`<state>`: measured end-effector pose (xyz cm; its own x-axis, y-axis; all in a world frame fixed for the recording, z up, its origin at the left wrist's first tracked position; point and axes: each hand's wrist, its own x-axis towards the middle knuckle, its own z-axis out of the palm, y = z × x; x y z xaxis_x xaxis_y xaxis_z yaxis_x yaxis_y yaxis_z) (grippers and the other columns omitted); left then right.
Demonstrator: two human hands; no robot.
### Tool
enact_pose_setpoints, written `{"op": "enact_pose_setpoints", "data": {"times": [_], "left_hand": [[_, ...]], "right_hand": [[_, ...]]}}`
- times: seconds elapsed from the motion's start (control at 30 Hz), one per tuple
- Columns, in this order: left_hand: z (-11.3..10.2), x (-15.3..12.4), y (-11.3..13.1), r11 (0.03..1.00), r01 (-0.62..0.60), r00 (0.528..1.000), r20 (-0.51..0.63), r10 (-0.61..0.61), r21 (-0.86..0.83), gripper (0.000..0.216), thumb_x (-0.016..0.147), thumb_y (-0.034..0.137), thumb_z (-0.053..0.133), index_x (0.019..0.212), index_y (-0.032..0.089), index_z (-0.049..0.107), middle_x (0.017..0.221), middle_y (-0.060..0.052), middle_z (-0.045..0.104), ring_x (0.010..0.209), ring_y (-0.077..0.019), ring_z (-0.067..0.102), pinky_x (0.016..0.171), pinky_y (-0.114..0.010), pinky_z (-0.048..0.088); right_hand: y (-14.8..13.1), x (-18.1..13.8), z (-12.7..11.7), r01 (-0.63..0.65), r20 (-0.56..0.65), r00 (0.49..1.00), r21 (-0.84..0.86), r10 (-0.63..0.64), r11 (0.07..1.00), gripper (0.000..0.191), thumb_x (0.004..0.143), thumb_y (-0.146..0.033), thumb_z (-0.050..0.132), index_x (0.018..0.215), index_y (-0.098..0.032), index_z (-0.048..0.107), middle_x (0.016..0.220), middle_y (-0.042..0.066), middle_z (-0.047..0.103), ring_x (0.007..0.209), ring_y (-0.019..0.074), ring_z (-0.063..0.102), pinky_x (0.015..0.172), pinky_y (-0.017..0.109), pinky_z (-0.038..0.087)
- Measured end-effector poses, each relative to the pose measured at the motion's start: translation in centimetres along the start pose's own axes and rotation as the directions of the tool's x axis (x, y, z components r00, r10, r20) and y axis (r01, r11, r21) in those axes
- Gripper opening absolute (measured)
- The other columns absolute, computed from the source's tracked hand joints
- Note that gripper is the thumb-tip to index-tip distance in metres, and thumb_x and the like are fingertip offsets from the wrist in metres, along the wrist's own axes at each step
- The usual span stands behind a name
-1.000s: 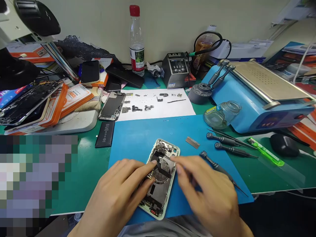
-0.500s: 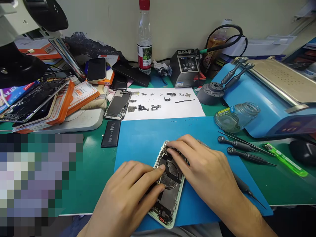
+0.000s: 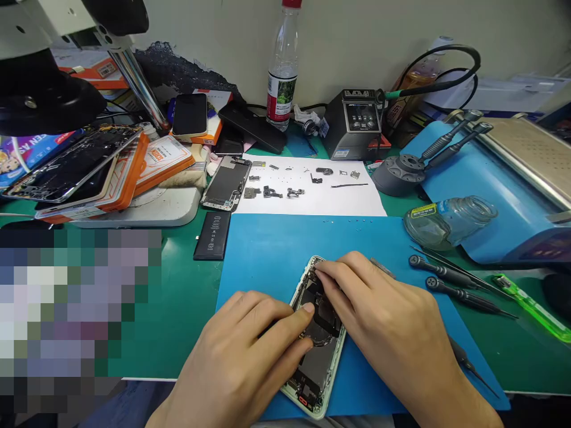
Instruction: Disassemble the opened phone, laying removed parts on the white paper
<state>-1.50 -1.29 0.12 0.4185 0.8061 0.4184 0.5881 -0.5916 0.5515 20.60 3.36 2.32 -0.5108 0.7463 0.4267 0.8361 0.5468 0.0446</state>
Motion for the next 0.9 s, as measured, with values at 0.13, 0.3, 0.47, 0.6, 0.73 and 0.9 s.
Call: {"op": "enact_pose_setpoints", "data": {"times": [0.13, 0.3, 0.47, 0.6, 0.73, 0.9], "left_hand": [[0.0, -0.1, 0.0, 1.000, 0.000, 1.000, -0.013, 0.000, -0.008, 0.022, 0.115, 0.022, 0.062, 0.134, 0.020, 0.072, 0.108, -0.002, 0.082, 0.093, -0.0157, 0.074, 0.081, -0.033, 0.054], [-0.1, -0.1, 0.0, 0.999, -0.042, 0.999, -0.018, 0.042, 0.029, 0.022, 0.116, 0.023, 0.059, 0.133, 0.019, 0.072, 0.105, -0.002, 0.082, 0.090, -0.0158, 0.074, 0.078, -0.033, 0.053], [-0.1, -0.5, -0.1, 0.998, -0.044, 0.997, 0.059, 0.040, 0.054, 0.027, 0.116, 0.023, 0.059, 0.141, 0.019, 0.067, 0.107, -0.004, 0.079, 0.093, -0.0187, 0.073, 0.079, -0.035, 0.053], [0.1, -0.6, -0.1, 0.997, 0.011, 0.994, 0.112, -0.019, 0.077, 0.030, 0.116, 0.024, 0.057, 0.145, 0.022, 0.063, 0.113, -0.007, 0.075, 0.097, -0.0216, 0.072, 0.079, -0.036, 0.055], [-0.2, -0.7, 0.0, 0.992, 0.022, 0.985, 0.165, -0.042, 0.120, 0.027, 0.116, 0.025, 0.053, 0.141, 0.025, 0.064, 0.117, -0.007, 0.073, 0.100, -0.0236, 0.073, 0.079, -0.036, 0.057], [0.4, -1.3, 1.0, 0.973, 0.084, 0.989, 0.101, -0.107, 0.214, 0.045, 0.110, 0.056, 0.063, 0.144, 0.027, 0.061, 0.127, -0.011, 0.073, 0.101, -0.0288, 0.074, 0.076, -0.039, 0.058]], "right_hand": [[0.2, 0.0, 0.1, -0.015, -0.030, 0.999, 0.017, 0.015, 1.000, 0.020, 0.115, -0.022, 0.056, 0.108, -0.018, 0.074, 0.089, 0.002, 0.073, 0.065, 0.0149, 0.063, 0.061, 0.035, 0.035], [1.1, -1.0, -0.6, -0.220, -0.076, 0.969, 0.176, 0.236, 0.959, 0.011, 0.112, -0.025, 0.064, 0.118, -0.022, 0.074, 0.091, 0.000, 0.072, 0.064, 0.0120, 0.061, 0.062, 0.031, 0.042], [2.1, -3.6, -1.9, -0.388, -0.144, 0.893, 0.232, 0.426, 0.892, 0.013, 0.112, -0.024, 0.065, 0.118, -0.027, 0.076, 0.091, 0.000, 0.073, 0.062, 0.0124, 0.059, 0.064, 0.031, 0.046], [3.1, -6.5, -2.5, -0.456, -0.143, 0.868, 0.146, 0.475, 0.878, 0.016, 0.112, -0.031, 0.064, 0.122, -0.027, 0.076, 0.100, 0.002, 0.075, 0.067, 0.0152, 0.063, 0.069, 0.034, 0.048], [4.7, -8.7, -2.7, -0.400, -0.079, 0.913, 0.016, 0.400, 0.916, 0.029, 0.113, -0.047, 0.061, 0.122, -0.025, 0.077, 0.112, 0.007, 0.075, 0.090, 0.0226, 0.071, 0.077, 0.037, 0.050], [5.6, -9.8, -3.0, -0.245, -0.007, 0.970, -0.016, 0.245, 0.969, 0.034, 0.116, -0.047, 0.053, 0.120, -0.022, 0.075, 0.111, 0.007, 0.077, 0.107, 0.0264, 0.072, 0.086, 0.038, 0.051]]}}
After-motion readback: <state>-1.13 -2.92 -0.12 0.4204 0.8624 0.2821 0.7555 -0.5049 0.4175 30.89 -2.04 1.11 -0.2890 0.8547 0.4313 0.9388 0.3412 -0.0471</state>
